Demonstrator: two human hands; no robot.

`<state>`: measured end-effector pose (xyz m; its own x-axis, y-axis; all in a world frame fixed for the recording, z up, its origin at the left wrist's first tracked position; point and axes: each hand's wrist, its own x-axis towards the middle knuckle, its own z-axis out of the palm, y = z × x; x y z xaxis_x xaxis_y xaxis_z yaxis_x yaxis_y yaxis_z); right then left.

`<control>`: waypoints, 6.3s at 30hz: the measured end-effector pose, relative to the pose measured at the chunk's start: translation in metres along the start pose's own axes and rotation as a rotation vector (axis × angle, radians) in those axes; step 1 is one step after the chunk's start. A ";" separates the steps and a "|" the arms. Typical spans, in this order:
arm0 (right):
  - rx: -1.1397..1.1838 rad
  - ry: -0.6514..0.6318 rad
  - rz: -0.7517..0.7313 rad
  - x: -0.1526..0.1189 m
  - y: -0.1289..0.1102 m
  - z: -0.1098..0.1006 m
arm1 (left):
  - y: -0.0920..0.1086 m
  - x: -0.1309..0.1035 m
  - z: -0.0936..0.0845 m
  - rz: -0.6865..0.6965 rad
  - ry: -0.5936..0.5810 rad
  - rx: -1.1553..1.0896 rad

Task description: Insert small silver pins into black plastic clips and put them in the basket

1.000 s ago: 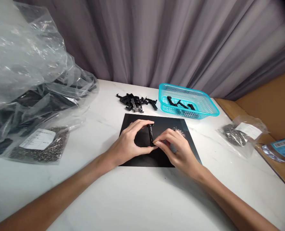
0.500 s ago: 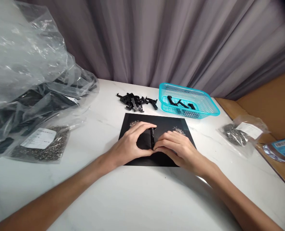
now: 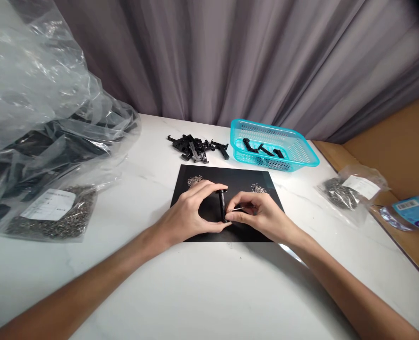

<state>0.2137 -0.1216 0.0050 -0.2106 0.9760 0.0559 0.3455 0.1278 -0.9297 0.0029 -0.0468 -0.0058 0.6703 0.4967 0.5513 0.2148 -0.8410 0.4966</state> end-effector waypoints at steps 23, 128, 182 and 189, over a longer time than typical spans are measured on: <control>-0.257 -0.439 -0.142 -0.019 -0.011 0.021 | -0.007 0.004 -0.004 -0.280 -0.046 -0.053; 0.078 0.085 0.035 -0.001 0.000 0.014 | -0.004 0.001 -0.009 -0.002 -0.052 0.017; 0.065 -0.086 0.020 0.006 0.012 0.002 | -0.014 0.003 -0.005 -0.005 -0.119 0.005; 0.088 -0.084 0.122 0.009 0.009 0.001 | -0.011 0.005 -0.006 0.006 -0.133 0.000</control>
<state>0.2143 -0.1121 -0.0035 -0.2494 0.9646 -0.0863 0.2928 -0.0098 -0.9561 -0.0005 -0.0337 -0.0048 0.7597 0.4587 0.4609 0.2104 -0.8441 0.4933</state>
